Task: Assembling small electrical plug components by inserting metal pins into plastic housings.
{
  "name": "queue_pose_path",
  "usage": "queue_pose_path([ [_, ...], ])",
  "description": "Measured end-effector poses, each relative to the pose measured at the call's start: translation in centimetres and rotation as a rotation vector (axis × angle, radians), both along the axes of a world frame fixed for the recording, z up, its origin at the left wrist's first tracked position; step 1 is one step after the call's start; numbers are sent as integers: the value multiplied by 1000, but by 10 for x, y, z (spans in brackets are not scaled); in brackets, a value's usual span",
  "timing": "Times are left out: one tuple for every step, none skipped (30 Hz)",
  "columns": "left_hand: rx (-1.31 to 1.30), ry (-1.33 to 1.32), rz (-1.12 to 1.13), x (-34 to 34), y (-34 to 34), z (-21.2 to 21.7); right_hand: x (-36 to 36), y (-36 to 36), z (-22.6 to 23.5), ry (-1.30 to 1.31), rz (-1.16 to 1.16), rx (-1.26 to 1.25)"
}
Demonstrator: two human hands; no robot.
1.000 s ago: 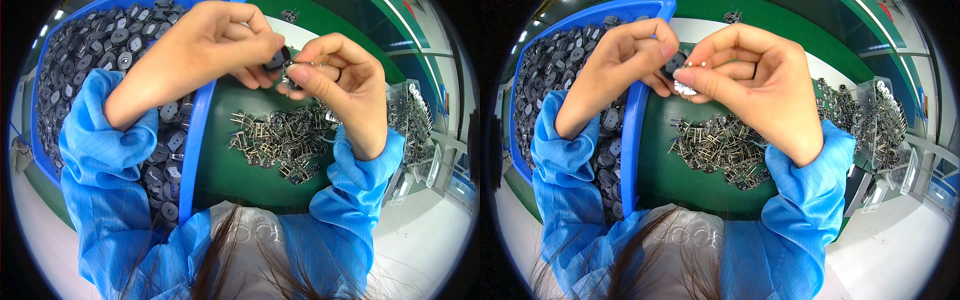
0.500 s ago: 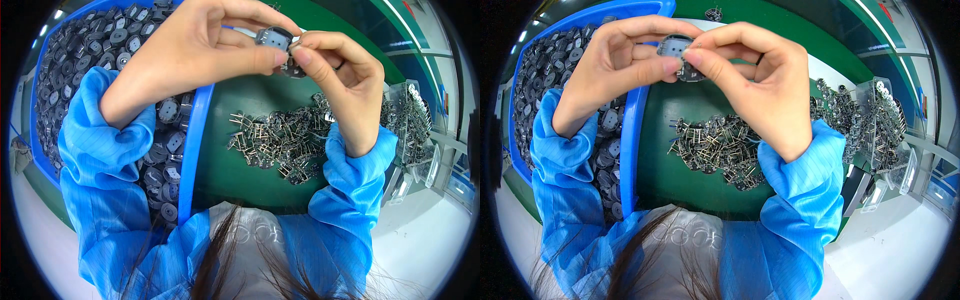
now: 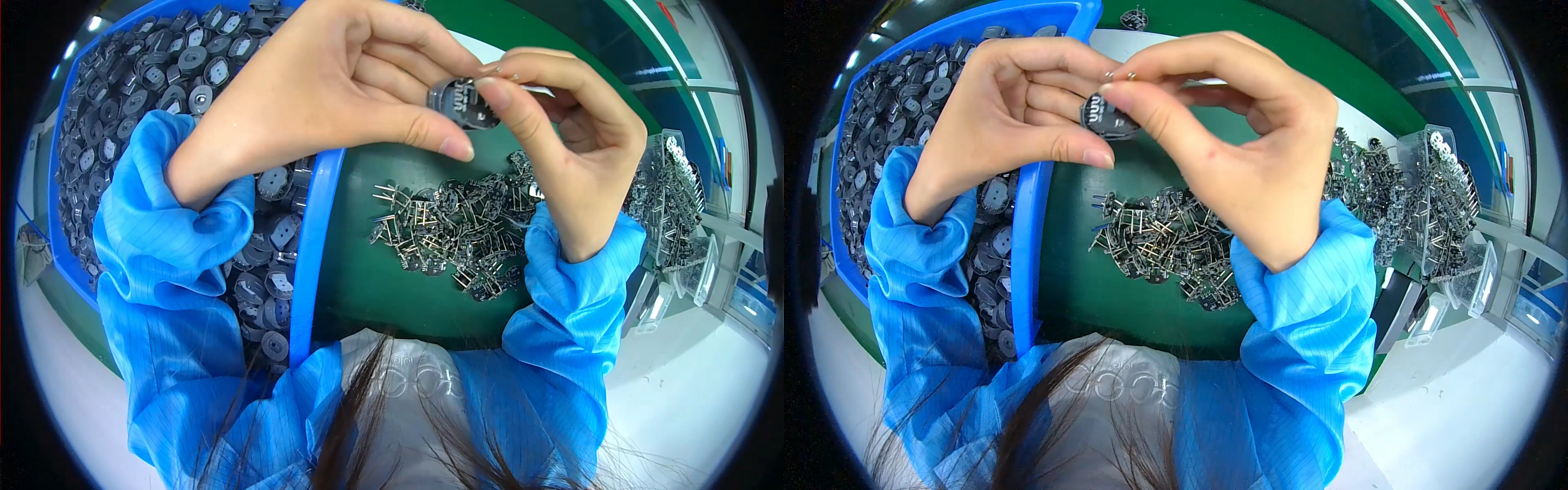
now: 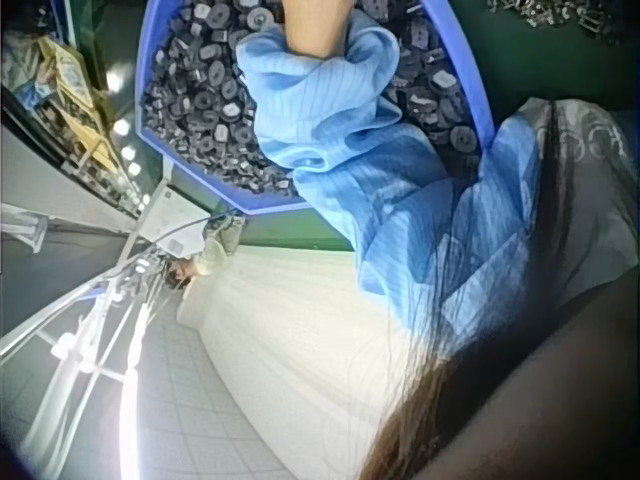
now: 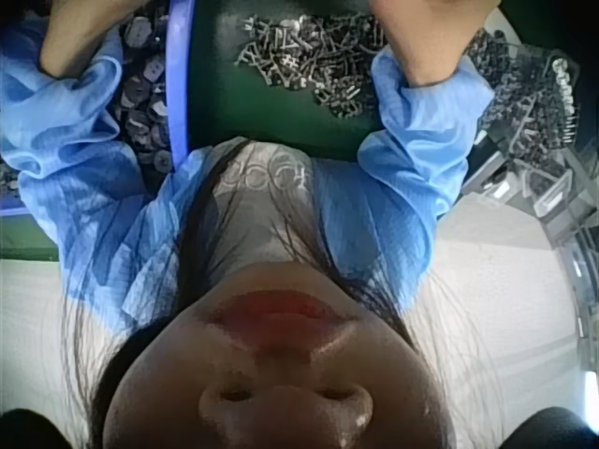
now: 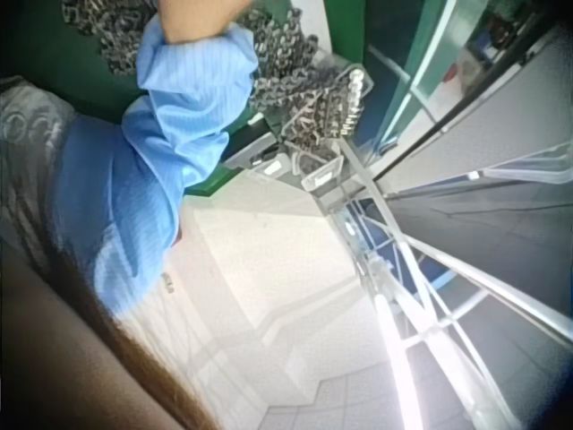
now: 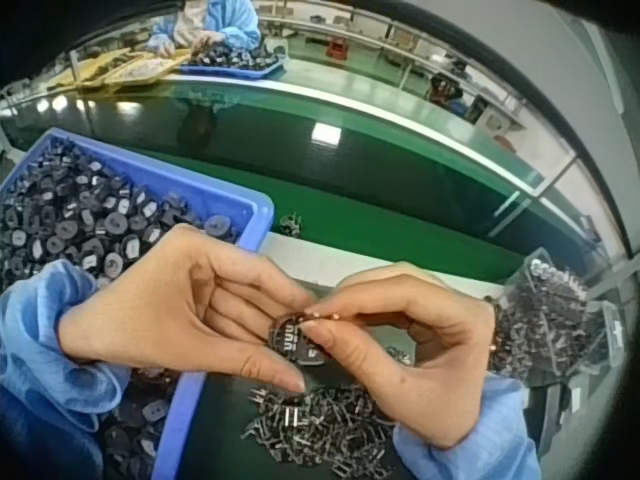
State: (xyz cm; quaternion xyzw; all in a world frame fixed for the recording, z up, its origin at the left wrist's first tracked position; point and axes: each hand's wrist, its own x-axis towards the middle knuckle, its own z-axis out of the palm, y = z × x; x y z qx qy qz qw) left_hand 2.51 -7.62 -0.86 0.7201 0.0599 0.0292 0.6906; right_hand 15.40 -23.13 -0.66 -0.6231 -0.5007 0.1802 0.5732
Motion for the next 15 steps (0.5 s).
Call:
queue_pose_path([
  [-46, 47, 43, 0, -3, 2, -1, 2, 1, 1, 2, 0],
  [-91, 94, 87, -1, -4, 3, -1, 6, 2, -289, -50, 31],
  [-91, 96, 89, -2, -5, 1, -2, 8, 3, -580, -101, 63],
  [-56, 31, 100, -2, -6, -4, -4, 8, 2, -560, -128, 97],
  [-21, -34, 110, -2, -6, -6, -4, 6, 0, -560, -129, 97],
  [-21, -33, 110, -2, -6, -5, -3, 4, -2, -492, -117, 92],
  [0, 10, 98, -2, -6, -1, -2, 2, -3, -425, -107, 86],
  [21, 53, 87, -1, -6, 0, -1, 2, -3, -426, -108, 84],
  [20, 52, 86, -1, -6, -1, -1, 2, -3, -438, -104, 79],
  [44, 28, 92, -1, -7, -3, -1, 2, -3, -446, -98, 76],
  [68, 4, 98, -1, -7, -3, -1, 3, -4, -445, -96, 78],
  [69, 5, 99, -2, -8, -3, -2, 3, -4, -518, -116, 110],
  [83, 27, 101, -2, -7, -4, -3, 3, -6, -592, -139, 139],
  [97, 50, 103, -2, -7, -4, -4, 4, -7, -593, -140, 138],
  [96, 48, 101, -1, -8, -4, -4, 4, -9, -586, -149, 136],
])
